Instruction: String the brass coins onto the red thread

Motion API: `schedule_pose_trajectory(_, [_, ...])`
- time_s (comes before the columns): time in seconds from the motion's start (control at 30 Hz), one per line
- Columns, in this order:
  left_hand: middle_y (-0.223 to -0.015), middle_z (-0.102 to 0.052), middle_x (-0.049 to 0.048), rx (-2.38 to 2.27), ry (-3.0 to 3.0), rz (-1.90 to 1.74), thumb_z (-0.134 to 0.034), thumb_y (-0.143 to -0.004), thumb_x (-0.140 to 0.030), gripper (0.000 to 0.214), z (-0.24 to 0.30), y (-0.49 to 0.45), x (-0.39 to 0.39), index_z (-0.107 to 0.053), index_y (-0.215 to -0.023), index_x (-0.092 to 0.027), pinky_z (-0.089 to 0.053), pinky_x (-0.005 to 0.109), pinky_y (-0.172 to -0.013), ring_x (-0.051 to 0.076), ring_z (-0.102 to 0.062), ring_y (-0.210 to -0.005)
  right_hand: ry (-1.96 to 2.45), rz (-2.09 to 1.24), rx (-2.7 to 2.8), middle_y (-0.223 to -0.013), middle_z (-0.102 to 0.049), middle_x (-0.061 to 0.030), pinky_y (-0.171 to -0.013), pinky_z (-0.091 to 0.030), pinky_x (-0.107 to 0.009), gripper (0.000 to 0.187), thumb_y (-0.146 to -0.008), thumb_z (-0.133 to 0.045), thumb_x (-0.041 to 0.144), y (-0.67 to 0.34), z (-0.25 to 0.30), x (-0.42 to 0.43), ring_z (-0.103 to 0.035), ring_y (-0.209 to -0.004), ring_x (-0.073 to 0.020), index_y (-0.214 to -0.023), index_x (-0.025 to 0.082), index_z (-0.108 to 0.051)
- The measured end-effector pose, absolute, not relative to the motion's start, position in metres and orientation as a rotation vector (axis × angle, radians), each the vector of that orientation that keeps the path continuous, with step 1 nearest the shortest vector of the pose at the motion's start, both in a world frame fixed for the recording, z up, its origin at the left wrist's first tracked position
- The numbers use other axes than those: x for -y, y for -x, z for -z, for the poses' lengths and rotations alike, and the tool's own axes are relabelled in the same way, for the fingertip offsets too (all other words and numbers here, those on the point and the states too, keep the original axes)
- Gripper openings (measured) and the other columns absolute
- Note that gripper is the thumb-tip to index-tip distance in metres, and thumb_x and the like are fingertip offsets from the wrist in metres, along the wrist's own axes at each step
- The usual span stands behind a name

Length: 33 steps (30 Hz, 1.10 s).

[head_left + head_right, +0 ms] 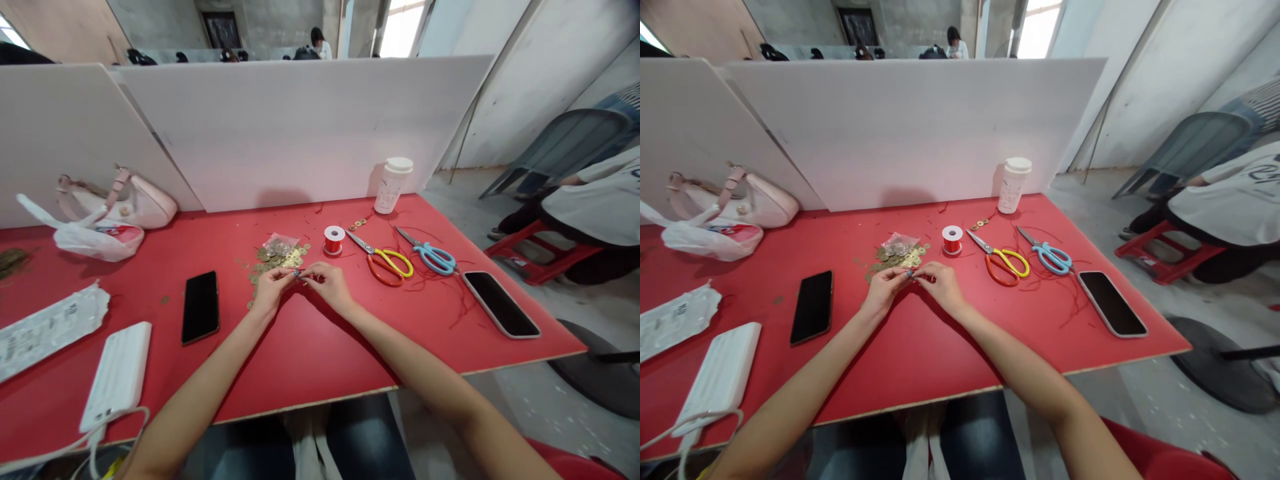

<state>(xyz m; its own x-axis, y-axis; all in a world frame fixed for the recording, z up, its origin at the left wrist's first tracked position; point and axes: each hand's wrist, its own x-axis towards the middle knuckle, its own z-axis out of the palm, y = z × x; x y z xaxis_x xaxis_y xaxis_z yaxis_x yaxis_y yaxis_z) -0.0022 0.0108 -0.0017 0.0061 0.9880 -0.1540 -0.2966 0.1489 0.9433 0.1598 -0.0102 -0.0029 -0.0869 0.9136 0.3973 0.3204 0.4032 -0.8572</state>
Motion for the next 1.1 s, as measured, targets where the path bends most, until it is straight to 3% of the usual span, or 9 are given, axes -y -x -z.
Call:
schedule_pose_trajectory(0.67, [-0.088,-0.074,0.0111,-1.162,-1.028,-1.196,-0.094,-0.043,-0.037,0.037,0.0,0.008,-0.011,-0.075,-0.065,-0.014,-0.054,0.029,-0.066,0.018,-0.066,-0.071,1.138,-0.702,1.709,-0.078,-0.072,-0.0041,-0.064,-0.044,-0.026,0.01,-0.087,-0.068,0.025,-0.166,0.003,0.005,-0.058,-0.066,-0.0147,-0.085,0.02,-0.077])
schedule_pose_trajectory(0.8, [-0.092,-0.073,0.0121,-1.102,-1.104,-1.145,-0.092,-0.049,-0.039,0.034,-0.001,0.009,-0.012,-0.075,-0.065,-0.014,-0.055,0.03,-0.069,0.019,-0.067,-0.073,1.126,-0.71,1.611,-0.098,-0.074,-0.0068,-0.072,-0.049,-0.028,0.015,-0.088,-0.064,0.023,-0.17,0.0,0.002,-0.064,-0.08,-0.0169,-0.099,0.02,-0.073])
schedule_pose_trajectory(0.9, [-0.092,-0.072,0.0127,-1.069,-1.16,-1.12,-0.091,-0.051,-0.041,0.035,-0.002,0.009,-0.011,-0.075,-0.064,-0.013,-0.055,0.031,-0.07,0.02,-0.066,-0.077,1.06,-0.865,1.631,-0.112,-0.072,-0.0083,-0.08,-0.053,-0.031,0.023,-0.089,-0.06,0.024,-0.172,0.001,0.0,-0.067,-0.093,-0.0184,-0.109,0.021,-0.07])
schedule_pose_trajectory(1.1, [-0.093,-0.072,0.0115,-1.12,-1.151,-1.132,-0.092,-0.047,-0.042,0.036,-0.006,0.009,-0.011,-0.075,-0.063,-0.015,-0.054,0.031,-0.069,0.021,-0.066,-0.077,0.932,-1.243,1.514,-0.096,-0.074,-0.0071,-0.075,-0.058,-0.031,0.021,-0.088,-0.059,0.03,-0.169,0.009,-0.001,-0.07,-0.08,-0.0166,-0.102,0.017,-0.069])
